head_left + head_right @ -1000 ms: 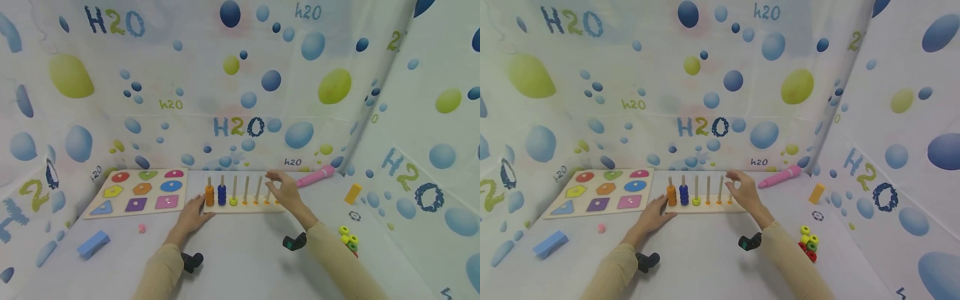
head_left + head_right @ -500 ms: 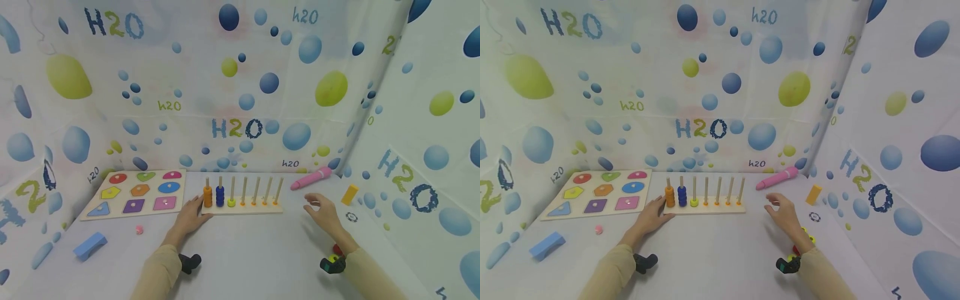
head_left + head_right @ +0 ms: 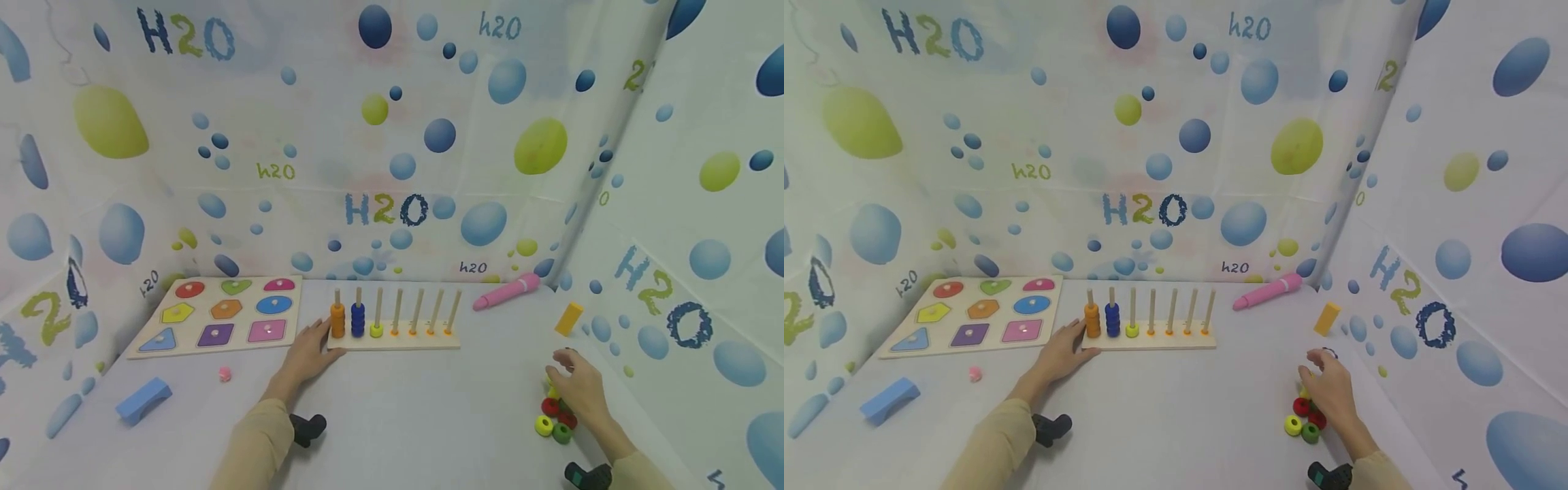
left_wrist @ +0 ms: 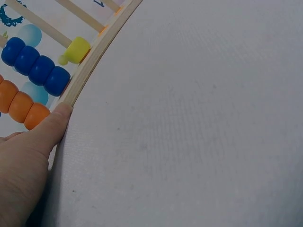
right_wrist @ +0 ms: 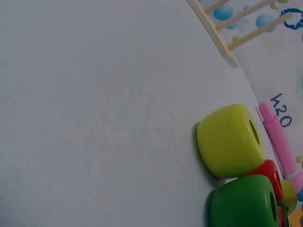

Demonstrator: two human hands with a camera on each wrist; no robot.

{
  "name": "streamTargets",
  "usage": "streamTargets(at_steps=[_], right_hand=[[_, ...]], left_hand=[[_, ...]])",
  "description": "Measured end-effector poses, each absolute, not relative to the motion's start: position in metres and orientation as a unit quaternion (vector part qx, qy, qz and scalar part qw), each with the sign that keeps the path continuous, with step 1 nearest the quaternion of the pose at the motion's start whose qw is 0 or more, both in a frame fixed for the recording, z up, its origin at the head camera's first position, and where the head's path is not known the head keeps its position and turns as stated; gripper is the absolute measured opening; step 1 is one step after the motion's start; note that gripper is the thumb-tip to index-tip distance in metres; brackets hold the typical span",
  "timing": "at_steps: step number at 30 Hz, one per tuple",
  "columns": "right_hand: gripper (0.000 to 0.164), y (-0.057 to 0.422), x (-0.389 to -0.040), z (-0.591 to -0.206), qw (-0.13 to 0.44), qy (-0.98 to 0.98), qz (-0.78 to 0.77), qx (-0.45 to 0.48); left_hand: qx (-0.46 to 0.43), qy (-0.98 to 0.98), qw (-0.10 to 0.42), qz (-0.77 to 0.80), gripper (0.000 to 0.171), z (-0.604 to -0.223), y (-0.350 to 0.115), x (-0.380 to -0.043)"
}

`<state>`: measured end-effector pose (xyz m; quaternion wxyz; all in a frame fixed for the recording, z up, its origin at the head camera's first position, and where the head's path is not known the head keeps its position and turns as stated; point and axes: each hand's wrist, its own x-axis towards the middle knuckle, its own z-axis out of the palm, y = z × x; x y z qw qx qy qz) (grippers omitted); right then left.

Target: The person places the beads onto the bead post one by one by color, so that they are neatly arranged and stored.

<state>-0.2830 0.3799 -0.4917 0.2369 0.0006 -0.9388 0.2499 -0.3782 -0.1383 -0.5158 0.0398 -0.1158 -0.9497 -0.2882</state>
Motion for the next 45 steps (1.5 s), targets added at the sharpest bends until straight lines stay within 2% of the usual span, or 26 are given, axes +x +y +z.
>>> streamTargets(at_steps=[11, 19, 31, 38, 45], right_hand=[[0.035, 0.375, -0.273, -0.499, 0.172, -0.956, 0.236, -0.030], [0.033, 0.368, -0.278, -0.501, 0.168, -0.959, 0.228, -0.023], [0.033, 0.339, -0.297, -0.495, 0.235, -0.929, 0.275, 0.079], [0.040, 0.292, -0.321, -0.480, 0.257, -0.898, 0.311, 0.177], [0.040, 0.236, -0.342, -0.458, 0.284, -0.854, 0.343, 0.270]], left_hand=[[-0.117, -0.949, 0.043, -0.291, 0.082, -0.516, -0.139, -0.376], [-0.109, -0.949, 0.040, -0.294, 0.082, -0.517, -0.141, -0.374], [-0.117, -0.948, 0.039, -0.292, 0.082, -0.521, -0.142, -0.374], [-0.118, -0.946, 0.041, -0.298, 0.081, -0.517, -0.142, -0.375], [-0.120, -0.947, 0.041, -0.296, 0.081, -0.514, -0.140, -0.376]])
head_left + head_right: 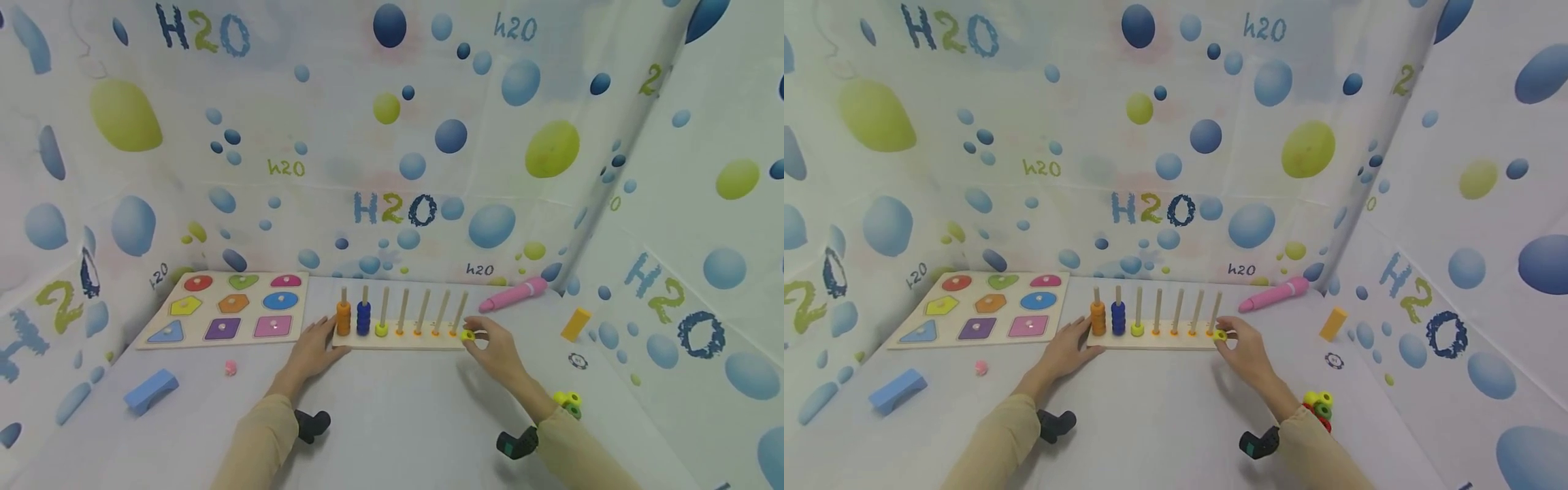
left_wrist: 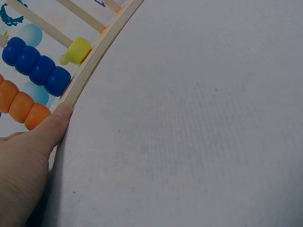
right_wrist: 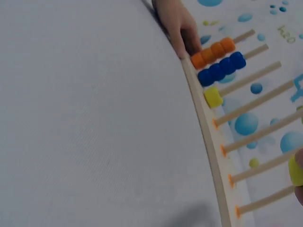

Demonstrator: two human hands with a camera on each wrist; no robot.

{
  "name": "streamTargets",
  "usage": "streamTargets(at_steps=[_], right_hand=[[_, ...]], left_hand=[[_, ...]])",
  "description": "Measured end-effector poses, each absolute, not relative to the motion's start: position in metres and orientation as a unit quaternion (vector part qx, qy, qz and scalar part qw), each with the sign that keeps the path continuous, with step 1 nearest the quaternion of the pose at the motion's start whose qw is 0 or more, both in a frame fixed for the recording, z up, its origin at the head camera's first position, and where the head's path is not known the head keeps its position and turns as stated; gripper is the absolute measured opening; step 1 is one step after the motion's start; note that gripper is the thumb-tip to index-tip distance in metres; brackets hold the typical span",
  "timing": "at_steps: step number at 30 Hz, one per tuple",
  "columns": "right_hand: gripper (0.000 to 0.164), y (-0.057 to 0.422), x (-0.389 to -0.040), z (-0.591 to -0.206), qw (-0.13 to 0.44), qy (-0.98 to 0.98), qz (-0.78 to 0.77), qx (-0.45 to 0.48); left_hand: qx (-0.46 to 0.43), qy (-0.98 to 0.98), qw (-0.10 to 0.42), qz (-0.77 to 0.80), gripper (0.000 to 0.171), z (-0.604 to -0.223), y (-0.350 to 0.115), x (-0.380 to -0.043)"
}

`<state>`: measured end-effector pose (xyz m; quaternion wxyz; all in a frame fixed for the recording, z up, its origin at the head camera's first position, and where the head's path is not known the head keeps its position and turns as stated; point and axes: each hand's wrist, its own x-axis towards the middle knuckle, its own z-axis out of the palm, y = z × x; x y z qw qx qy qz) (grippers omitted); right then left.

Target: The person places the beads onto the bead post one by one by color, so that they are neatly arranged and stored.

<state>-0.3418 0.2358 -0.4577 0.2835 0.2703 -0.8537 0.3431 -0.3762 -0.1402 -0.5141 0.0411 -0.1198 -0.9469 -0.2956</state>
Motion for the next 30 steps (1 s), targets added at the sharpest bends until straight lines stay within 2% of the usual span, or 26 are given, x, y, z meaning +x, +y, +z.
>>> streamTargets(at_steps=[7, 17, 30], right_hand=[[0.040, 0.186, -0.362, -0.434, 0.287, -0.828, 0.363, 0.317], [0.036, 0.125, -0.392, -0.406, 0.269, -0.825, 0.371, 0.330], [0.037, 0.094, -0.412, -0.402, 0.214, -0.840, 0.372, 0.332]], left_hand=[[-0.118, -0.947, 0.043, -0.296, 0.081, -0.512, -0.141, -0.378], [-0.108, -0.946, 0.037, -0.305, 0.082, -0.513, -0.139, -0.378], [-0.098, -0.944, 0.031, -0.313, 0.082, -0.513, -0.138, -0.374]])
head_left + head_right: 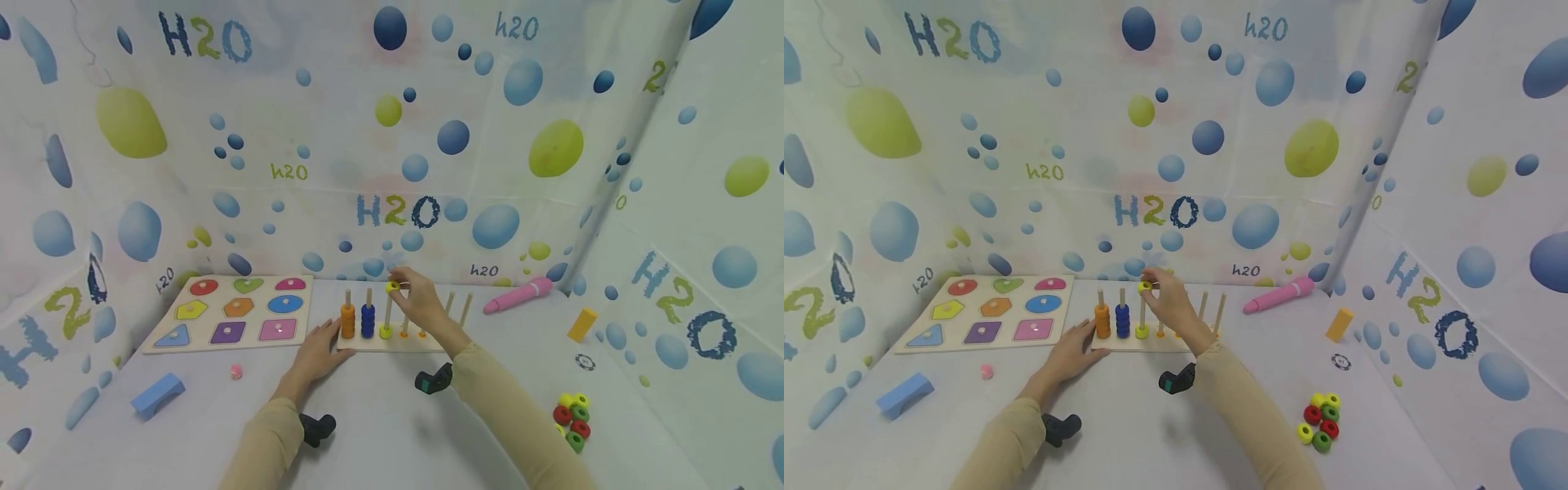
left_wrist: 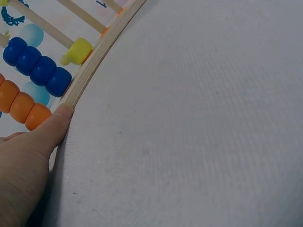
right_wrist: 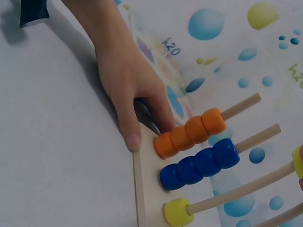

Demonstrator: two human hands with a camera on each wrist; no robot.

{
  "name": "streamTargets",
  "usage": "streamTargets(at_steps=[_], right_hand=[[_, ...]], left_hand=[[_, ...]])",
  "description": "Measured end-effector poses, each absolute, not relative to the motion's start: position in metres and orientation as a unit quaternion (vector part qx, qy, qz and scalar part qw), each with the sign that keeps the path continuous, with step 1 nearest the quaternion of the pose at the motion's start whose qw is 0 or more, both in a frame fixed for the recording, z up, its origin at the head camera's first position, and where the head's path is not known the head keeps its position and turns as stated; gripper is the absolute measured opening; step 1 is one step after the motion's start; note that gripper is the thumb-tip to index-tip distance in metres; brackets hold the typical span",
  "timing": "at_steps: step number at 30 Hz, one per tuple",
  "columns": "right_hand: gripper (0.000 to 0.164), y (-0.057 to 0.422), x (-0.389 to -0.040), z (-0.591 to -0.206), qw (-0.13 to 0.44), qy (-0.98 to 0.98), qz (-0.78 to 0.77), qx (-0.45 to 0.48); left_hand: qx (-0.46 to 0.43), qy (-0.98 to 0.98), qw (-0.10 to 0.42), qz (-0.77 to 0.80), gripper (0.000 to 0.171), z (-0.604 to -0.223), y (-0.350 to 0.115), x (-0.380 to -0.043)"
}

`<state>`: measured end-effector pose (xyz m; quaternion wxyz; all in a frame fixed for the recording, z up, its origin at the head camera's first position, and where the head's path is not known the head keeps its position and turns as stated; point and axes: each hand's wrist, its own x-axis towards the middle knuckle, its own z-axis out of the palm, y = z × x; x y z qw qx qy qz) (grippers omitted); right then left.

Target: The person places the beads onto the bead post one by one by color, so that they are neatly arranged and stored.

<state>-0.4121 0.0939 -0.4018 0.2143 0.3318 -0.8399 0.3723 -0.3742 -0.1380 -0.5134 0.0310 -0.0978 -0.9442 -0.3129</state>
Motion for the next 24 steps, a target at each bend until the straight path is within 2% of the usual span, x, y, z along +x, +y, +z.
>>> streamTargets(at_steps=[6, 18, 24], right_hand=[[0.037, 0.095, -0.413, -0.401, 0.210, -0.846, 0.366, 0.325], [0.032, 0.108, -0.408, -0.407, 0.276, -0.817, 0.380, 0.333], [0.027, 0.129, -0.397, -0.418, 0.300, -0.807, 0.382, 0.337]], left_hand=[[-0.102, -0.943, 0.034, -0.314, 0.081, -0.513, -0.136, -0.373], [-0.106, -0.946, 0.033, -0.305, 0.082, -0.514, -0.139, -0.375], [-0.109, -0.948, 0.036, -0.298, 0.081, -0.513, -0.137, -0.374]])
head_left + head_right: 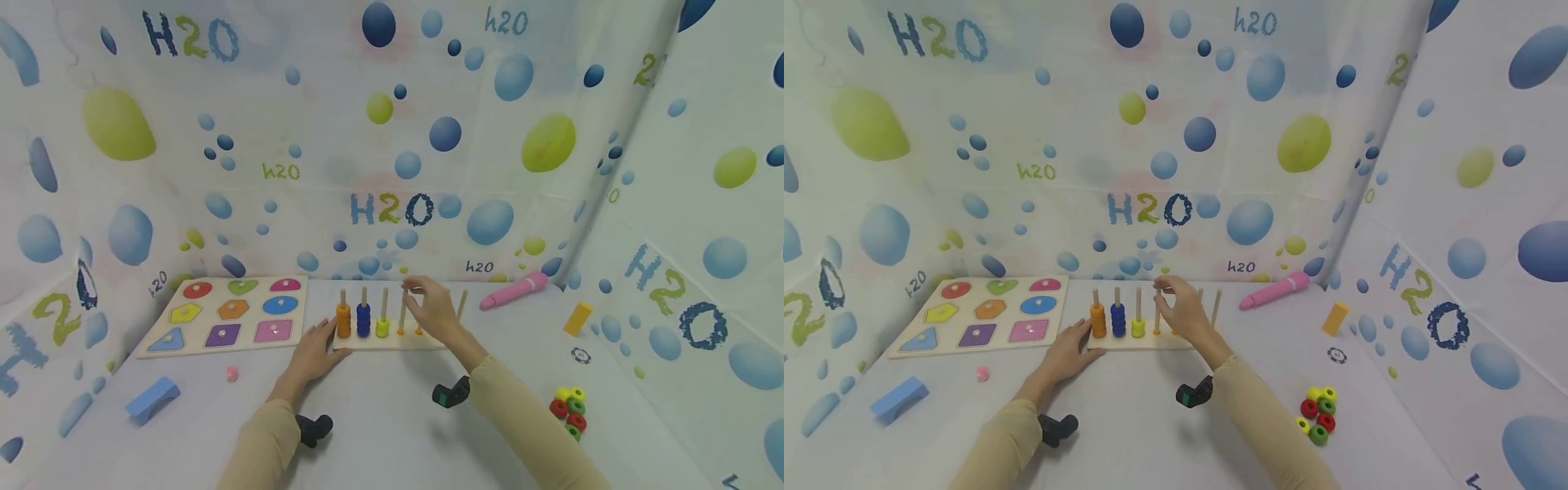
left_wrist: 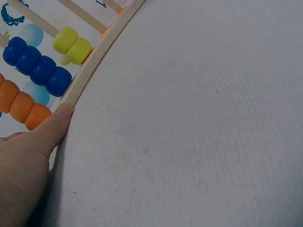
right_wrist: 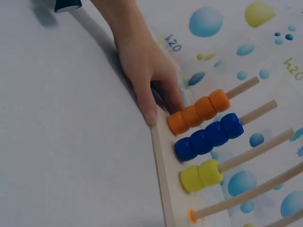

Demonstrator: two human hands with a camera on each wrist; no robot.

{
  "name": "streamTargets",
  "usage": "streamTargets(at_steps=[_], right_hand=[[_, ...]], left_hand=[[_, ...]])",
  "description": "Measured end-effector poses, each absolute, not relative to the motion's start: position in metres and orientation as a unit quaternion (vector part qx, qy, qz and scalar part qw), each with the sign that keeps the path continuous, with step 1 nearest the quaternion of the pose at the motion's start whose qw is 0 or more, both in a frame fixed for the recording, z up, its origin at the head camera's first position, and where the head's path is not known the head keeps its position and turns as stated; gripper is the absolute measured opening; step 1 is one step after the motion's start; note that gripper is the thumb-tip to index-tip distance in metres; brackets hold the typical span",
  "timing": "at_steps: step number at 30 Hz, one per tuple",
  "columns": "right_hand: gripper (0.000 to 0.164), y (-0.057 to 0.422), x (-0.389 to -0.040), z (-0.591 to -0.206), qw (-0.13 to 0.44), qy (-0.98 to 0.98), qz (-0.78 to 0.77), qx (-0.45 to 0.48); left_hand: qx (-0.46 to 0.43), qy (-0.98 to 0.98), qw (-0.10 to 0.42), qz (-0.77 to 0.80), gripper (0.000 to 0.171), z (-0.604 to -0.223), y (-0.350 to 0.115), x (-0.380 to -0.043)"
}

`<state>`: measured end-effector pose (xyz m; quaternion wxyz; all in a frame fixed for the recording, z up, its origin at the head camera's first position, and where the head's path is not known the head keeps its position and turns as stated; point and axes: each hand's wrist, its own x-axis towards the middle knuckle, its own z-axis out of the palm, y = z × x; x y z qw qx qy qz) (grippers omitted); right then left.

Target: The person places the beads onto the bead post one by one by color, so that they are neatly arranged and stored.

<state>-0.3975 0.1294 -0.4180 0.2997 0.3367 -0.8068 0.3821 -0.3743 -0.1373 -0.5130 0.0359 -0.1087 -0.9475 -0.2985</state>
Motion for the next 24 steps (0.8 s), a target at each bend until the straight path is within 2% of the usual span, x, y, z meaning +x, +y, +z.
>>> streamTargets(at_steps=[7, 13, 24], right_hand=[[0.031, 0.178, -0.380, -0.439, 0.292, -0.817, 0.365, 0.338], [0.033, 0.226, -0.364, -0.452, 0.288, -0.837, 0.351, 0.306], [0.034, 0.328, -0.306, -0.480, 0.252, -0.905, 0.290, 0.181]], left_hand=[[-0.108, -0.947, 0.031, -0.301, 0.081, -0.512, -0.138, -0.372], [-0.110, -0.947, 0.047, -0.300, 0.080, -0.514, -0.142, -0.374], [-0.118, -0.945, 0.045, -0.302, 0.081, -0.518, -0.139, -0.376]])
